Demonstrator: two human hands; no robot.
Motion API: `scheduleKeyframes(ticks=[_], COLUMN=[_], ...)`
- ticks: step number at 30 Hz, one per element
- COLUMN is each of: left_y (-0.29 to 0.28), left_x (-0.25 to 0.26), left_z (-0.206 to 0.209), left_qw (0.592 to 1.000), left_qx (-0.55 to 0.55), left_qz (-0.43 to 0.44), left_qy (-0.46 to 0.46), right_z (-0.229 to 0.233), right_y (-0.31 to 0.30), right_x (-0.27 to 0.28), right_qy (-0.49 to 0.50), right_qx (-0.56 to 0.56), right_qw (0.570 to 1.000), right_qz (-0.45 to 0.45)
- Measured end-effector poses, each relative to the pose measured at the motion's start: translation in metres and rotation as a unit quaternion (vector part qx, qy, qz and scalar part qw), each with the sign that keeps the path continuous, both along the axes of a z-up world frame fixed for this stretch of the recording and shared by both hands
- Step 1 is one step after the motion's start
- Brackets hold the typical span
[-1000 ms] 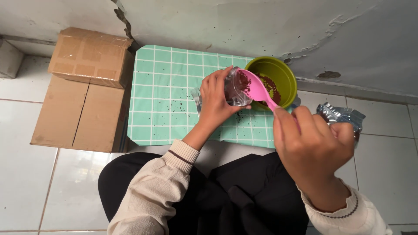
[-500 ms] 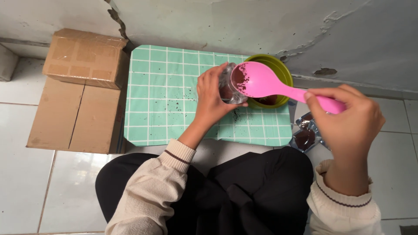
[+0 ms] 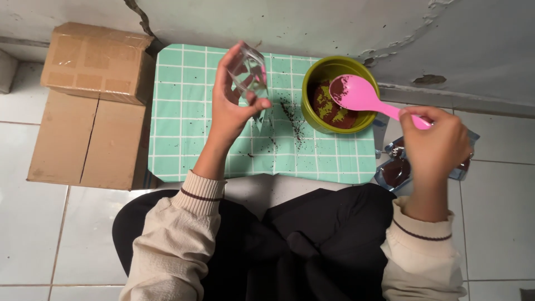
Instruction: The person scoops dark brown powder from a green bowl into silver-lined pouches using a large pink spoon. After filling a pouch, they seal it by hand and place it on the floor with other pouches.
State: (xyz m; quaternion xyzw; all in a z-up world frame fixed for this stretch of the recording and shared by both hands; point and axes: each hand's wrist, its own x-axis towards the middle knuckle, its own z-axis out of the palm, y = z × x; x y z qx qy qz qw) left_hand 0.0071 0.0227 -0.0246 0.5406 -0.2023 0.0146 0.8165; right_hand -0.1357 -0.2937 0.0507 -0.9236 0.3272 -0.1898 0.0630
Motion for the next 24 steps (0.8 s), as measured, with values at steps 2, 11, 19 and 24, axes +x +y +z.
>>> scheduleKeyframes(ticks=[2,11,19,24], left_y=[-0.004,-0.016,-0.026,-0.029], left_x=[-0.001,-0.006,-0.008,-0.006], left_z=[-0.005,-0.011,-0.011,-0.016], left_qw=[1.000,0.997,0.996,0.997], left_qx=[0.028,0.029,0.074,0.073], left_qz=[0.000,-0.061,-0.047,-0.020], left_qy=[-0.006,0.034,0.028,0.000], right_z=[-0.017,-0.053,-0.048,-0.043], right_y=[-0.006,-0.015,0.008,0.018], right_x=[0.004,0.021,0.028,0.026], right_qy=[0.003,0.008,0.017,0.036], right_qx=[-0.096,-0.226,-0.135,-0.074], right_qw=[0.995,0.972,0.987,0.992], right_qz=[0.033,0.064,0.088,0.091])
